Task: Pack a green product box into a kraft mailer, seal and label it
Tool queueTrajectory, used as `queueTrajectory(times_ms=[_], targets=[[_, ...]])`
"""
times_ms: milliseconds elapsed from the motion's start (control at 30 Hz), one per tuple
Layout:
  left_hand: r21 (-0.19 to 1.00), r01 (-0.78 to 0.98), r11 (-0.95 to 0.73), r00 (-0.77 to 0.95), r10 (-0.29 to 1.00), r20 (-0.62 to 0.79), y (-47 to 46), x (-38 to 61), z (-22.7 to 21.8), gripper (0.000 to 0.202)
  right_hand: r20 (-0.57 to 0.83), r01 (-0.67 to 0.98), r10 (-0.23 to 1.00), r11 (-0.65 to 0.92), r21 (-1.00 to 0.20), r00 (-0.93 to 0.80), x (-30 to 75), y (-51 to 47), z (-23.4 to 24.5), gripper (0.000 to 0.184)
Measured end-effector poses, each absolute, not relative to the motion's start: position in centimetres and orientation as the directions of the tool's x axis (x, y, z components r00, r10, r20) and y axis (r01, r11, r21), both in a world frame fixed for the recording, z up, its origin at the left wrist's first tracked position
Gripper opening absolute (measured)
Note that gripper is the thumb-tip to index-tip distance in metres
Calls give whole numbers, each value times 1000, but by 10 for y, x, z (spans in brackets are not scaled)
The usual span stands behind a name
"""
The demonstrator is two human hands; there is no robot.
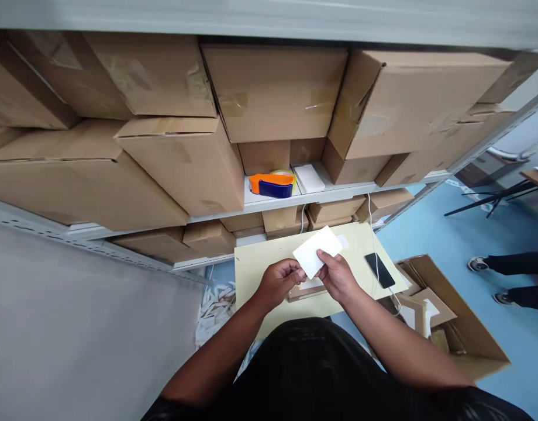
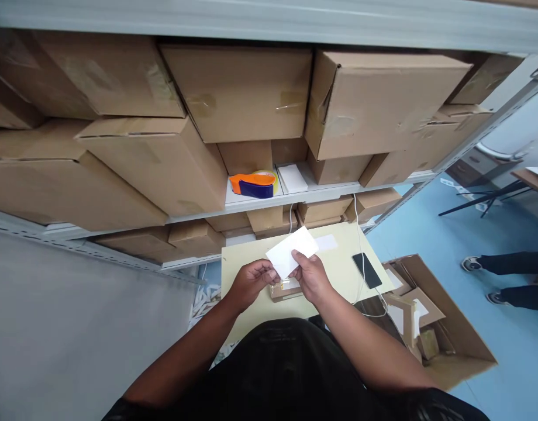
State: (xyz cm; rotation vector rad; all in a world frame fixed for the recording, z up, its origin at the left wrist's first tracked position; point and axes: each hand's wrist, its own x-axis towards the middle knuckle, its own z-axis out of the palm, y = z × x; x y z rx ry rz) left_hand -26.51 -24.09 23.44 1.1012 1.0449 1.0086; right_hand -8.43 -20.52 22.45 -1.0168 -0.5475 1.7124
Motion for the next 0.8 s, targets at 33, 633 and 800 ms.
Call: queueTrajectory(times_ms=[33, 633, 800], targets=[[984, -98, 148, 194, 973, -127, -244, -264, 238, 35, -352, -531, 929, -356, -769, -114, -84, -207, 228, 35], [932, -315, 180, -28, 980, -199, -255, -206, 250, 57, 321, 52, 913, 343, -938, -251, 5, -214, 261, 17], [958, -251, 141, -33, 988, -154, -260, -194, 269, 41, 403, 115, 836, 473, -873, -373, 24, -210, 256, 27]])
